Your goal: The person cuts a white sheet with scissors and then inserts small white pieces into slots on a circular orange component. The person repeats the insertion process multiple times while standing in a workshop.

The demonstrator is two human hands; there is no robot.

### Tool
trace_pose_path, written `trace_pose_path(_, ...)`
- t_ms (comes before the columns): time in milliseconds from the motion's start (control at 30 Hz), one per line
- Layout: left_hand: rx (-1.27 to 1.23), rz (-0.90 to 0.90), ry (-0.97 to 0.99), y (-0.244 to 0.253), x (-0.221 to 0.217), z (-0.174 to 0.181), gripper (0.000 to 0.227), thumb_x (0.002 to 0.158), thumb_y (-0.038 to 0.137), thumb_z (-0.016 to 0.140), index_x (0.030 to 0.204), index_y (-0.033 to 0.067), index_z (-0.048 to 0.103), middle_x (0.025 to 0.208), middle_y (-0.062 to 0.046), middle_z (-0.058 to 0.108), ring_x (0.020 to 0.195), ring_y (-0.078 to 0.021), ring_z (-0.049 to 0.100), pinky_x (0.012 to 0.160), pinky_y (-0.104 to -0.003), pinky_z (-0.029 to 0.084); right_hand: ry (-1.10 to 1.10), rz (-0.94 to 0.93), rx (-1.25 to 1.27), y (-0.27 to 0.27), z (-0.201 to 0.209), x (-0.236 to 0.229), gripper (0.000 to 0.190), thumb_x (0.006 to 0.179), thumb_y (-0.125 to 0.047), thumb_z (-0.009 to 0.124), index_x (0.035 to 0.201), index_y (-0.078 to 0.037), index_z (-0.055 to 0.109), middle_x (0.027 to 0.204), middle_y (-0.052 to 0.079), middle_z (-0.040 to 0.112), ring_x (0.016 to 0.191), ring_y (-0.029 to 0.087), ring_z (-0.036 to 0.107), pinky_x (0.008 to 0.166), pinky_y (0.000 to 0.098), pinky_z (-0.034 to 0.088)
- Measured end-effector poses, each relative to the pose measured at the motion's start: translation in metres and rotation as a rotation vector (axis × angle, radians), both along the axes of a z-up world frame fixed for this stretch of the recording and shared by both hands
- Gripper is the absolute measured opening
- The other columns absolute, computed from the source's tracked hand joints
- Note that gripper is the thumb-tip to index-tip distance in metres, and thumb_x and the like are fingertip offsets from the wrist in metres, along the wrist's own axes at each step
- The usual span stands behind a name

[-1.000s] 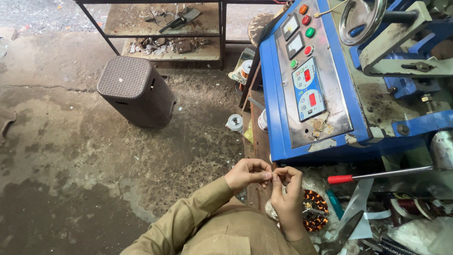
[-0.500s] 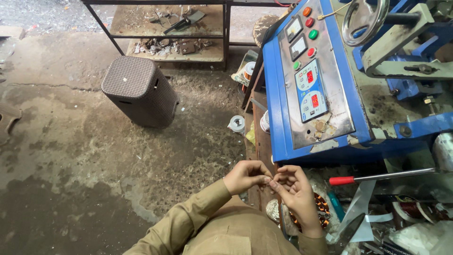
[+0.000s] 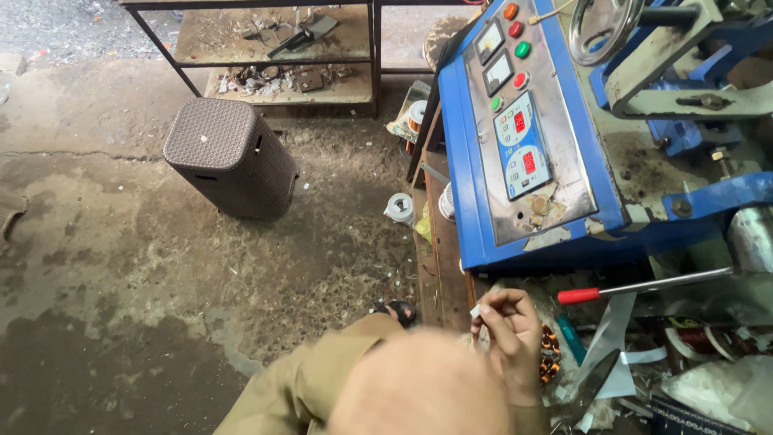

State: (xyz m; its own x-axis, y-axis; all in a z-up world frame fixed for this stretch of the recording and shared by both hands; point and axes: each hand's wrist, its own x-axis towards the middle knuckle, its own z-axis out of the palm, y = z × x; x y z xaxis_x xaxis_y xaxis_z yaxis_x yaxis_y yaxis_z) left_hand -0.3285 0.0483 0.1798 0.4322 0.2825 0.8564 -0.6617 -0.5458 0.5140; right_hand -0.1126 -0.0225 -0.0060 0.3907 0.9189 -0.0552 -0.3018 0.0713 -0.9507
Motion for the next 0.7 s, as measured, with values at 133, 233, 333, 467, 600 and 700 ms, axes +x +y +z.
trace_pose_path(133, 0.018, -0.196, -0.163, -0.010, 0.004, 0.009, 0.018, 0.101, 0.003, 0.067, 0.119, 0.0024, 0.066, 0.110, -0.009, 0.070, 0.098, -0.0219, 0.070, 0.086, -0.031, 0.058, 0.142, 0.017, 0.051, -0.006, -0.005, -0.012, 0.019, 0.091, 0.007, 0.063, 0.107, -0.002, 0.056, 0.098, 0.011, 0.063, 0.079, 0.016, 0.062, 0.069, 0.0299, 0.052)
trace_pose_path(233, 0.015, -0.241, -0.200, -0.009, 0.013, 0.002, 0.018, 0.101, 0.005, 0.067, 0.119, 0.0021, 0.066, 0.110, -0.009, 0.070, 0.097, -0.0212, 0.070, 0.085, -0.031, 0.058, 0.150, -0.001, 0.022, -0.012, -0.003, -0.012, 0.019, 0.091, 0.006, 0.063, 0.105, -0.003, 0.055, 0.097, 0.010, 0.063, 0.079, 0.016, 0.062, 0.068, 0.0308, 0.052)
trace_pose_path(333, 0.027, -0.264, -0.210, -0.007, 0.016, 0.003, 0.018, 0.101, 0.006, 0.068, 0.119, 0.0019, 0.066, 0.110, -0.010, 0.070, 0.097, -0.0205, 0.069, 0.084, -0.031, 0.058, 0.174, -0.024, 0.018, -0.012, -0.005, -0.013, 0.020, 0.091, 0.006, 0.064, 0.106, -0.004, 0.055, 0.096, 0.010, 0.062, 0.078, 0.016, 0.062, 0.069, 0.0311, 0.052)
trace_pose_path(467, 0.010, -0.258, -0.189, -0.007, 0.013, 0.016, 0.019, 0.101, 0.008, 0.068, 0.118, 0.0015, 0.066, 0.109, -0.010, 0.069, 0.095, -0.0197, 0.069, 0.083, -0.031, 0.058, 0.132, -0.062, 0.030, -0.016, -0.004, -0.015, 0.018, 0.092, 0.005, 0.064, 0.105, -0.003, 0.056, 0.094, 0.010, 0.062, 0.078, 0.016, 0.062, 0.069, 0.0320, 0.052)
trace_pose_path(600, -0.023, -0.149, -0.086, 0.000, 0.025, 0.008, 0.020, 0.101, 0.011, 0.068, 0.118, 0.0011, 0.066, 0.108, -0.010, 0.069, 0.094, -0.0188, 0.069, 0.081, -0.032, 0.058, -0.301, -0.158, 0.142, -0.018, 0.010, -0.012, 0.020, 0.089, 0.005, 0.064, 0.105, -0.006, 0.057, 0.097, 0.009, 0.065, 0.084, 0.017, 0.064, 0.075, 0.0318, 0.051)
trace_pose_path(700, -0.071, 0.178, 0.203, 0.004, 0.039, -0.028, 0.021, 0.101, 0.012, 0.068, 0.118, 0.0008, 0.066, 0.108, -0.011, 0.068, 0.093, -0.0181, 0.068, 0.080, -0.032, 0.058, -0.787, -0.244, 0.255, -0.028, 0.027, -0.011, 0.023, 0.090, 0.006, 0.062, 0.109, -0.006, 0.057, 0.103, 0.010, 0.068, 0.096, 0.016, 0.066, 0.089, 0.0301, 0.050)
